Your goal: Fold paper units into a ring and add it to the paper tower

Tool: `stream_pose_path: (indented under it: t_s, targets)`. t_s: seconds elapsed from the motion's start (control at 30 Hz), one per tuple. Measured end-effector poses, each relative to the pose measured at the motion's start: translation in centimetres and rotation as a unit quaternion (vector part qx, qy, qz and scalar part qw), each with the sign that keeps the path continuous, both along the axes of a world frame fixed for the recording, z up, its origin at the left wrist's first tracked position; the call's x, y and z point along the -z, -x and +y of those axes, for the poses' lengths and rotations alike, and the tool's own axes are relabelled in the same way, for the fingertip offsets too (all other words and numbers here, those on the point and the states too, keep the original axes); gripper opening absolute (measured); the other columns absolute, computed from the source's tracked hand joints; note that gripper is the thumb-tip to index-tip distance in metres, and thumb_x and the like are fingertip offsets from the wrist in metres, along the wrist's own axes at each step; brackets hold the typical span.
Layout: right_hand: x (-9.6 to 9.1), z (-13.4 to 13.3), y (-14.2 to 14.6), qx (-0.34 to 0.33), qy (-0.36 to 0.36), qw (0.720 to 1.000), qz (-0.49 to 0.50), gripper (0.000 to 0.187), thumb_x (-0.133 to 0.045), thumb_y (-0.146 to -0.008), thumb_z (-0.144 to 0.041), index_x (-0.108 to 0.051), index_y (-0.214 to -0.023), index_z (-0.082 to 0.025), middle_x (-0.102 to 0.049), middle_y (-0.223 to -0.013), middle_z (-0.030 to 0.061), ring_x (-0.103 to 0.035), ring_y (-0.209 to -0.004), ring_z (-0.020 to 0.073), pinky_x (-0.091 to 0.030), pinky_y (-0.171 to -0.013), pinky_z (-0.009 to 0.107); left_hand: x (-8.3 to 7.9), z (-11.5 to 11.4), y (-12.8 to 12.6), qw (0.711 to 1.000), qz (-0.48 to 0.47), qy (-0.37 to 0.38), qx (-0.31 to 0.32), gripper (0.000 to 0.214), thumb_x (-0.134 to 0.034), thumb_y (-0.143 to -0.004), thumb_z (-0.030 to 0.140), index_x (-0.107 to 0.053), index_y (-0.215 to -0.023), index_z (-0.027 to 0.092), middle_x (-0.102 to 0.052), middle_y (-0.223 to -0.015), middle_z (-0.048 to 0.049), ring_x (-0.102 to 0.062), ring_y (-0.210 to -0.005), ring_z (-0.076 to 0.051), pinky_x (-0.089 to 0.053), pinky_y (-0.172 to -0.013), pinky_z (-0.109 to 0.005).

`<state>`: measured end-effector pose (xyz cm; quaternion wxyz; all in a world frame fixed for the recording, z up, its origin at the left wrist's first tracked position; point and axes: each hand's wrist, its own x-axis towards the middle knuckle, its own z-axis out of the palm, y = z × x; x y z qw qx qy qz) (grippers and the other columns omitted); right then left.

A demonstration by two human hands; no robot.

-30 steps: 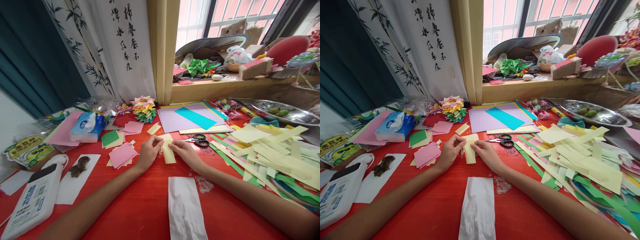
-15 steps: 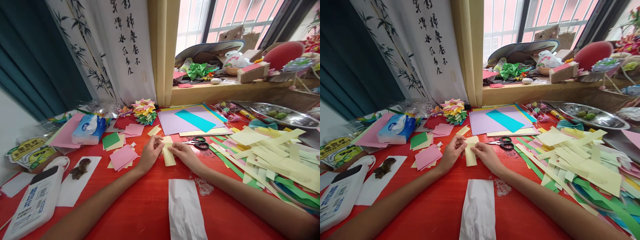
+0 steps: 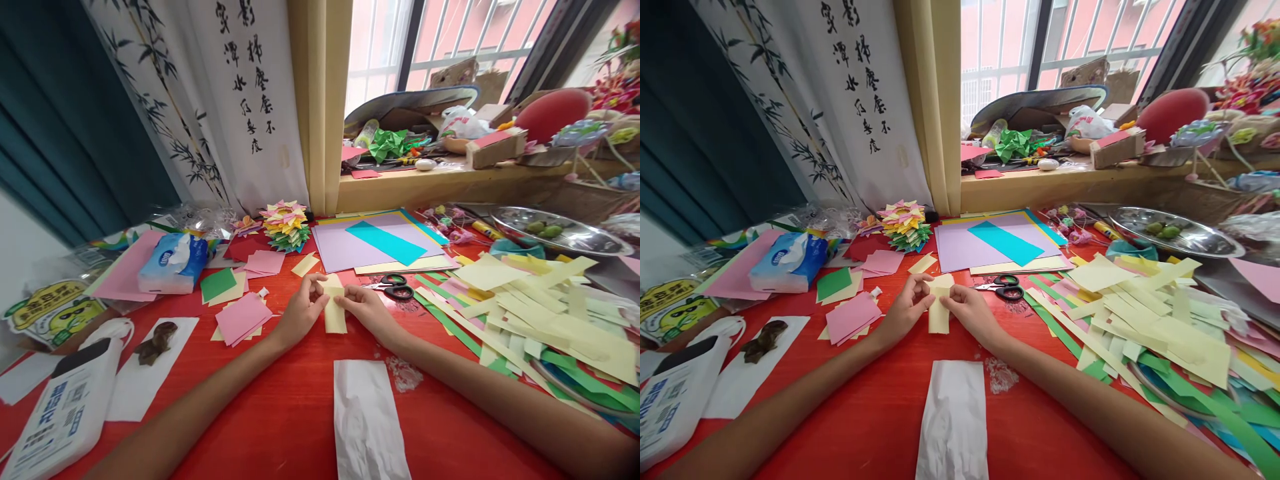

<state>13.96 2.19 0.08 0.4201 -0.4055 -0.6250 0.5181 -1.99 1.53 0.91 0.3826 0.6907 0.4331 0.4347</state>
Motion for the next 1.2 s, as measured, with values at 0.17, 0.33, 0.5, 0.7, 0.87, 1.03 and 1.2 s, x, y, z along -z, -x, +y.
stream_pose_path:
  t_s: [0.17, 0.33, 0.5, 0.7, 0.87, 1.03, 1.2]
  targets:
    - [-0.1, 0.0, 0.1, 0.009, 0.015, 1.000, 0.007, 0.028, -0.053, -0.077, -0.039, -0.042, -0.062, -0.018, -0.039, -0.057, -0.0040, -0.038, -0.054, 0.0093, -0.031, -0.050, 0.023, 0.1, 0.0, 0.0, 1.000, 0.007, 0.000, 0.010, 0.024, -0.044, -0.084, 0.024, -0.041, -0.107, 0.021, -0.040, -0.077, 0.0029, -0.042, -0.069, -0.010, -0.036, -0.069, -0.022]
    - [0.1, 0.1, 0.1, 0.036, 0.006, 0.999, 0.024, 0.031, -0.055, -0.075, -0.040, -0.040, -0.059, -0.018, -0.040, -0.057, -0.0043, -0.041, -0.053, 0.0095, -0.035, -0.051, 0.023, 0.4, 0.1, 0.0, 0.999, 0.029, 0.001, 0.030, 0.030, -0.044, -0.084, 0.026, -0.036, -0.113, 0.021, -0.040, -0.079, 0.0023, -0.044, -0.073, -0.011, -0.036, -0.071, -0.023]
    - [-0.5, -0.3, 0.3, -0.016, 0.050, 0.998, 0.032, 0.025, -0.055, -0.075, -0.041, -0.047, -0.066, -0.019, -0.051, -0.061, -0.0026, -0.054, -0.057, 0.0137, -0.045, -0.056, 0.027, 0.4, -0.1, 0.0, 0.997, 0.068, -0.008, 0.024, 0.027, -0.034, -0.089, 0.028, -0.037, -0.115, 0.022, -0.039, -0.076, 0.0023, -0.040, -0.065, -0.011, -0.034, -0.063, -0.023]
    - [-0.8, -0.6, 0.2, -0.065, 0.030, 0.997, -0.017, 0.027, -0.052, -0.079, -0.042, -0.051, -0.066, -0.018, -0.053, -0.057, -0.0026, -0.056, -0.053, 0.0131, -0.043, -0.054, 0.024, 0.5, -0.3, 0.0, 0.992, 0.117, -0.041, 0.007, 0.028, -0.029, -0.090, 0.026, -0.040, -0.116, 0.023, -0.046, -0.077, 0.0011, -0.046, -0.066, -0.012, -0.035, -0.064, -0.023]
    - [-0.4, -0.5, 0.0, -0.041, 0.000, 0.999, -0.025, 0.030, -0.048, -0.082, -0.042, -0.053, -0.066, -0.018, -0.051, -0.060, -0.0021, -0.053, -0.053, 0.0121, -0.041, -0.051, 0.023, 0.9, -0.5, -0.1, 0.982, 0.172, -0.062, 0.053, 0.030, -0.031, -0.090, 0.027, -0.038, -0.119, 0.023, -0.052, -0.082, -0.0014, -0.051, -0.072, -0.014, -0.036, -0.064, -0.024]
    - [-0.2, -0.4, -0.1, 0.009, 0.034, 0.999, 0.031, 0.030, -0.048, -0.082, -0.045, -0.050, -0.066, -0.019, -0.052, -0.059, -0.0019, -0.057, -0.050, 0.0158, -0.043, -0.050, 0.027, 0.4, -0.5, -0.3, 0.985, 0.160, -0.055, 0.020, 0.029, -0.032, -0.090, 0.029, -0.036, -0.118, 0.021, -0.043, -0.074, 0.0017, -0.043, -0.066, -0.012, -0.034, -0.064, -0.023]
    - [-0.5, -0.5, -0.2, 0.039, 0.039, 0.997, 0.054, 0.031, -0.048, -0.082, -0.044, -0.049, -0.063, -0.019, -0.054, -0.054, -0.0012, -0.055, -0.047, 0.0155, -0.042, -0.049, 0.027, -0.5, -0.7, -0.3, 0.993, 0.112, -0.032, -0.022, 0.022, -0.034, -0.090, 0.028, -0.039, -0.110, 0.020, -0.036, -0.064, 0.0050, -0.036, -0.057, -0.010, -0.030, -0.058, -0.022]
